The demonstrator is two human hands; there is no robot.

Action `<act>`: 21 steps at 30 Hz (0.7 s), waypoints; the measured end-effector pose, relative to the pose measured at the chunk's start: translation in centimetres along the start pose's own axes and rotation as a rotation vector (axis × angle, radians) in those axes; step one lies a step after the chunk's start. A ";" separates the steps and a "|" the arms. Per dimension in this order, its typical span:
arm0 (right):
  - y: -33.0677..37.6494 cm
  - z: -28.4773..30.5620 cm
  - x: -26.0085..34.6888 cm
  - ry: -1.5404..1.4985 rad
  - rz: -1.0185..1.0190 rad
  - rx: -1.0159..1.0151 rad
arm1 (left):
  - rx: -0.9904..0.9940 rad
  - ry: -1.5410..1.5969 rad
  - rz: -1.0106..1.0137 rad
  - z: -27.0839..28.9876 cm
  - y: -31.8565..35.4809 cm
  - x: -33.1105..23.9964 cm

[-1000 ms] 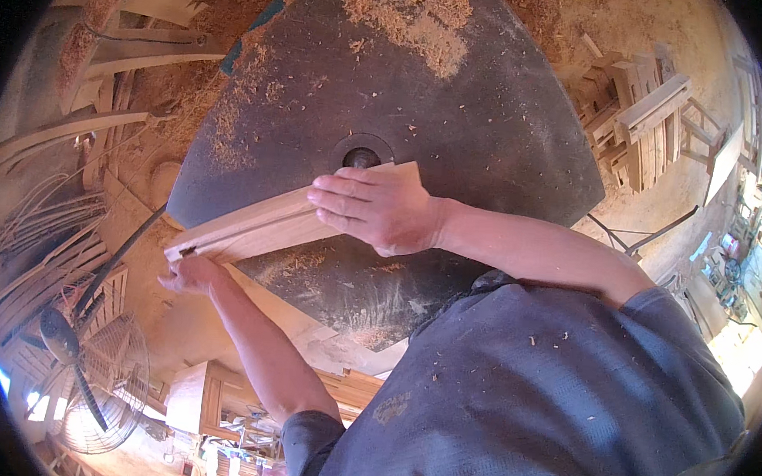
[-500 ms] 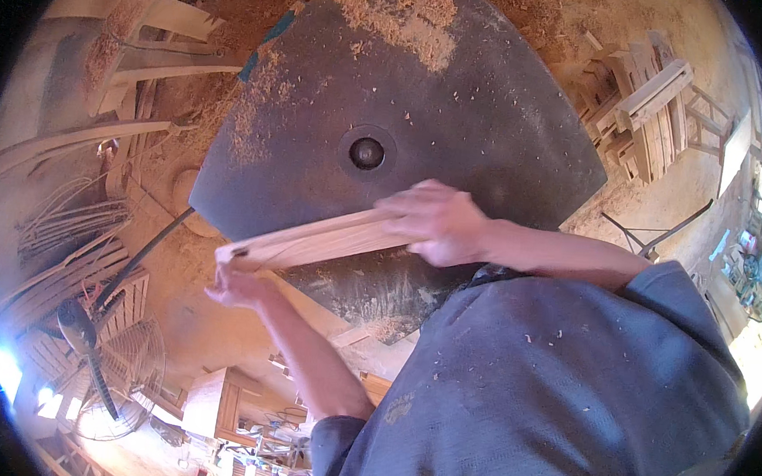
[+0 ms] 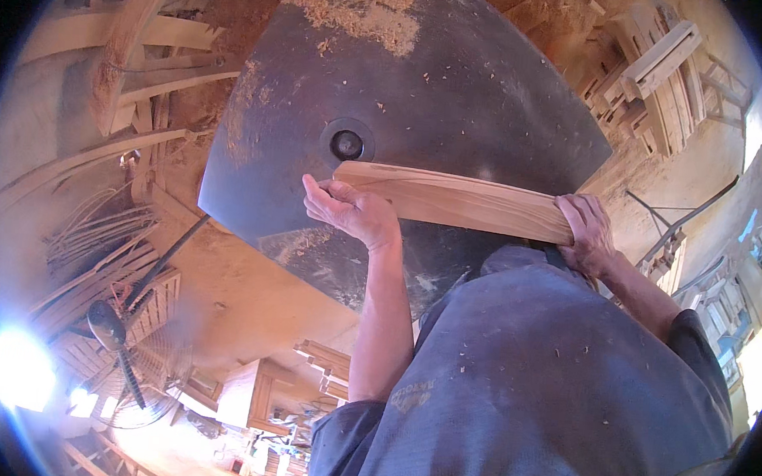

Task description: The person uses a table-mounted router to smooth and shape the edges of several wooden furniture components, then stacks the finished pieces on a wooden pallet.

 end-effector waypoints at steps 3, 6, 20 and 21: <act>0.4 -0.7 -0.1 -0.004 -0.010 -0.045 | 0.001 0.010 -0.029 -0.4 -0.2 -0.1; 0.4 -0.7 0.0 -0.029 -0.035 -0.021 | 0.032 0.009 -0.009 -0.6 -0.3 -0.1; 0.0 -0.9 0.7 -0.009 0.043 -0.092 | 0.048 0.017 0.093 -0.7 -1.7 -0.1; -0.3 -0.9 0.7 0.003 0.038 -0.084 | 0.032 0.014 0.091 -0.7 -1.8 0.0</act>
Point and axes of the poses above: each hand's wrist, its own y-axis away from the middle knuckle, its own z-axis out of the back of the hand, x = y × z, the point moved 7 cm from there along -y, towards the middle knuckle
